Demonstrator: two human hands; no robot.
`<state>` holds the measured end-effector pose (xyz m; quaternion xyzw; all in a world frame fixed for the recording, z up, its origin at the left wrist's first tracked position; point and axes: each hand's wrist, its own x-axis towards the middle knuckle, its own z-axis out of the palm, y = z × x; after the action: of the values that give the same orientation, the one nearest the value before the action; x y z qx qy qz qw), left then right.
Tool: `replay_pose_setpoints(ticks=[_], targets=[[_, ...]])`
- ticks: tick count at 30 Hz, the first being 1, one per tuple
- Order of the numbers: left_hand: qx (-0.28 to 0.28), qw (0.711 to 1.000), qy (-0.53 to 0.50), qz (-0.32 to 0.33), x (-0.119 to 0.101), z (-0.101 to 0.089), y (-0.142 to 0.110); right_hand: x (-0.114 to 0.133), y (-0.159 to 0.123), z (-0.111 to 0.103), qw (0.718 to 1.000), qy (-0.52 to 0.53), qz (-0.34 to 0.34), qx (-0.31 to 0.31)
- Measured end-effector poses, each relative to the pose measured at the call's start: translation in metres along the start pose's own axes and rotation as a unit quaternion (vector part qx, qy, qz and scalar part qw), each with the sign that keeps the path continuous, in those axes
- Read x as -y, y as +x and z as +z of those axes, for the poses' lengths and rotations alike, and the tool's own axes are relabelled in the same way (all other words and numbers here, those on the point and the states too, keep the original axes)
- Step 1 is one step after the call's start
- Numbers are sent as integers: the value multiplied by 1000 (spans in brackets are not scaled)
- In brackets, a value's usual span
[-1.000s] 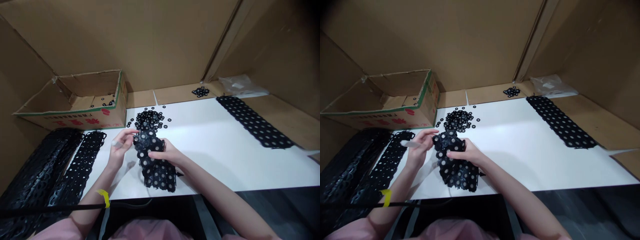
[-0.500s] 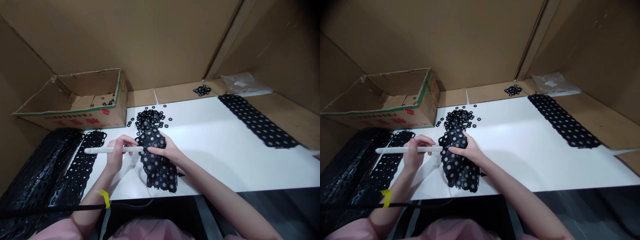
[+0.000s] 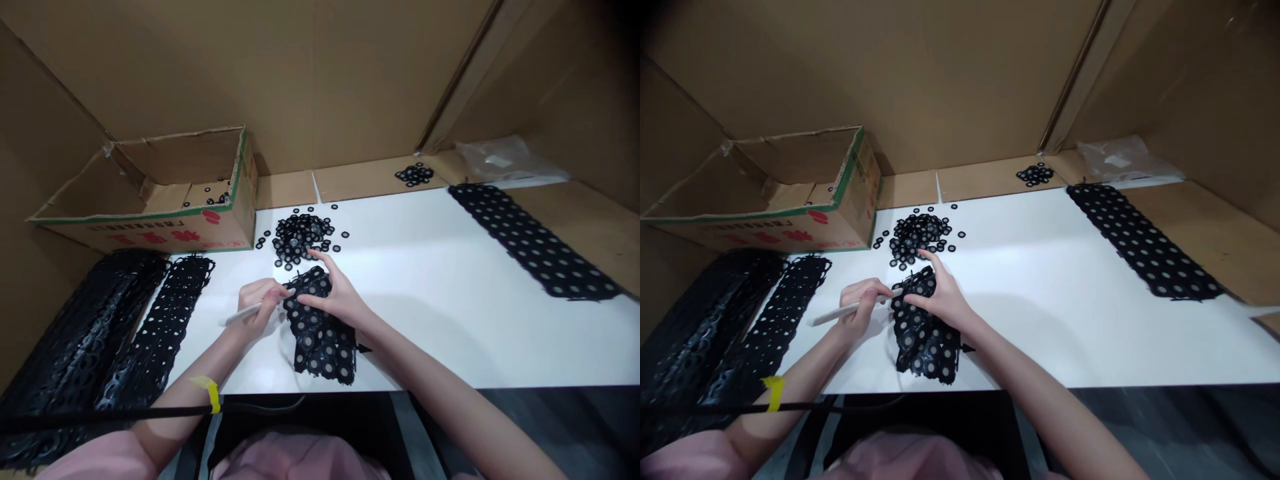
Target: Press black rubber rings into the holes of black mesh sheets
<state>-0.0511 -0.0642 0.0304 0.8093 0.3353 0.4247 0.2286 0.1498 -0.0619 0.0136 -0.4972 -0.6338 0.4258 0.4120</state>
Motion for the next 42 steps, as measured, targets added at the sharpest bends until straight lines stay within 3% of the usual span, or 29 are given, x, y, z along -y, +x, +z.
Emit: replay_pose_setpoints(ticks=[10,19,22,30,36,38,42], targets=[[48,997,29,53,1,4,3,1,-3,1,1000,-14,-21,14],[107,989,70,77,8,15,4,5,-6,1,985,-156,-8,69],[106,989,78,73,8,16,2,7,-7,0,986,-144,-21,79],[79,993,78,48,7,19,0,9,-10,2,991,-67,-108,50],[52,998,-4,-29,7,20,-2,9,-10,0,991,-51,-115,51],[21,996,-52,-74,10,18,-2,9,-9,-2,993,-43,-103,42],[-93,973,-143,-154,16,5,7,9,-8,-5,996,-15,-80,36]])
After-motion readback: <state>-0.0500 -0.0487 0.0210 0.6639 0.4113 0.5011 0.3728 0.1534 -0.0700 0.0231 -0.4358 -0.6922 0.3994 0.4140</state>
